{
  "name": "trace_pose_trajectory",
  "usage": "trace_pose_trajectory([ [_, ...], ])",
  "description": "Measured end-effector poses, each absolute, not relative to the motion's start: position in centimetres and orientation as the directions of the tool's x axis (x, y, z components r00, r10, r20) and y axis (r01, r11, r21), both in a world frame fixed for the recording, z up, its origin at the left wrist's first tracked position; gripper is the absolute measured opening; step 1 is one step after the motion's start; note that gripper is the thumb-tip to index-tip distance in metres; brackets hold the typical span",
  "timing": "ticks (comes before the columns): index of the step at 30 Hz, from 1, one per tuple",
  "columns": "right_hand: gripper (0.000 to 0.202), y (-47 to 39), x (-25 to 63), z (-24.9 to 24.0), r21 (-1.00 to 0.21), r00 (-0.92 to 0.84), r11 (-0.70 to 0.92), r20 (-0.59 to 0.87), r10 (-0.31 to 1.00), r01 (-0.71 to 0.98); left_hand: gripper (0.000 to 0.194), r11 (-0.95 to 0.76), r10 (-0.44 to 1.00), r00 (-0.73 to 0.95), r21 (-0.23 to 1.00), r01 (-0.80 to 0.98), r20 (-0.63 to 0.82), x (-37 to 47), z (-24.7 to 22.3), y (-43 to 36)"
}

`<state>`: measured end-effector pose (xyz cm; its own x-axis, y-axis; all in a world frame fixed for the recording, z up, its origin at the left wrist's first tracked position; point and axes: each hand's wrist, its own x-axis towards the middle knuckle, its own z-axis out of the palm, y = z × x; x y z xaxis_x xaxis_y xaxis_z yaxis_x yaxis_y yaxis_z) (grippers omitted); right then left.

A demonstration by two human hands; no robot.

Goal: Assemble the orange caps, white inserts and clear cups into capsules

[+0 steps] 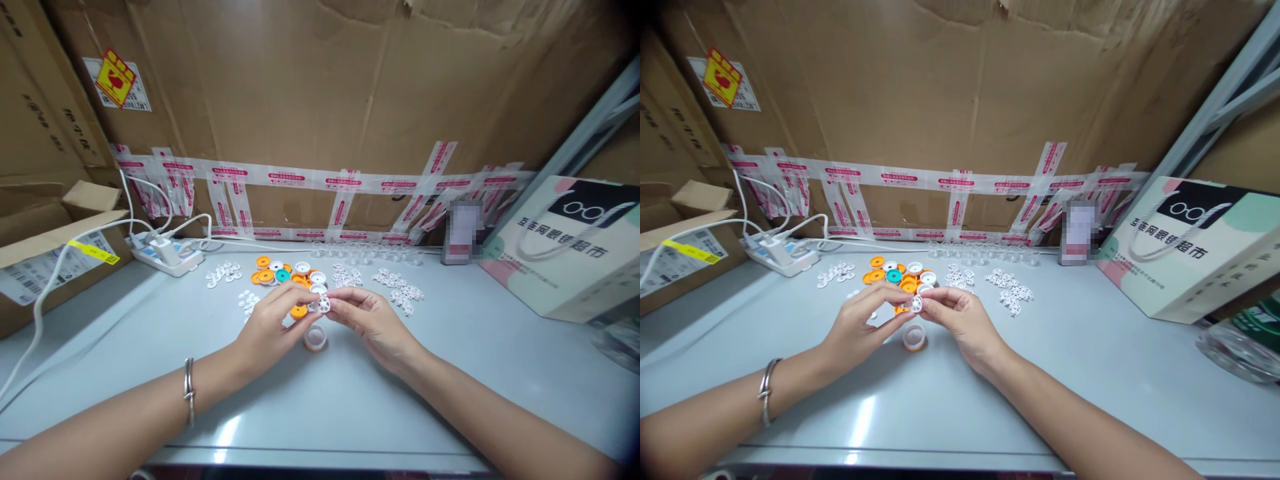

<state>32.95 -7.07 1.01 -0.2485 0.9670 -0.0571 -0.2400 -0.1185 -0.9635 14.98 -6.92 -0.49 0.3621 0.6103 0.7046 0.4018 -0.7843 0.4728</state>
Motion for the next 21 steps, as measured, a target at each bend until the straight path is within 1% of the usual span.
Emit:
trace_pose_trajectory([
  [7,0.018,-7.0,32.7,0.4,-0.949,-0.255,-0.144,-0.071,0.964,-0.279,0.008,-0.758,0.646,0.383,0.494,0.426,0.660,15.0,-0.6,-6.9],
  [12,0.018,-7.0,32.7,0.2,-0.950,-0.250,-0.136,-0.064,0.966,-0.281,0.008,-0.743,0.661,0.358,0.509,0.435,0.660,14.9,-0.6,-6.9],
  [17,0.020,-7.1,32.7,0.2,-0.965,-0.275,-0.127,-0.061,0.959,-0.229,0.006,-0.723,0.686,0.363,0.536,0.435,0.631,14.8,-0.5,-7.0],
  [21,0.021,-7.1,32.5,-0.2,-0.981,-0.229,-0.065,-0.021,0.973,-0.185,0.006,-0.730,0.680,0.371,0.537,0.424,0.632,15.0,-0.5,-7.1],
])
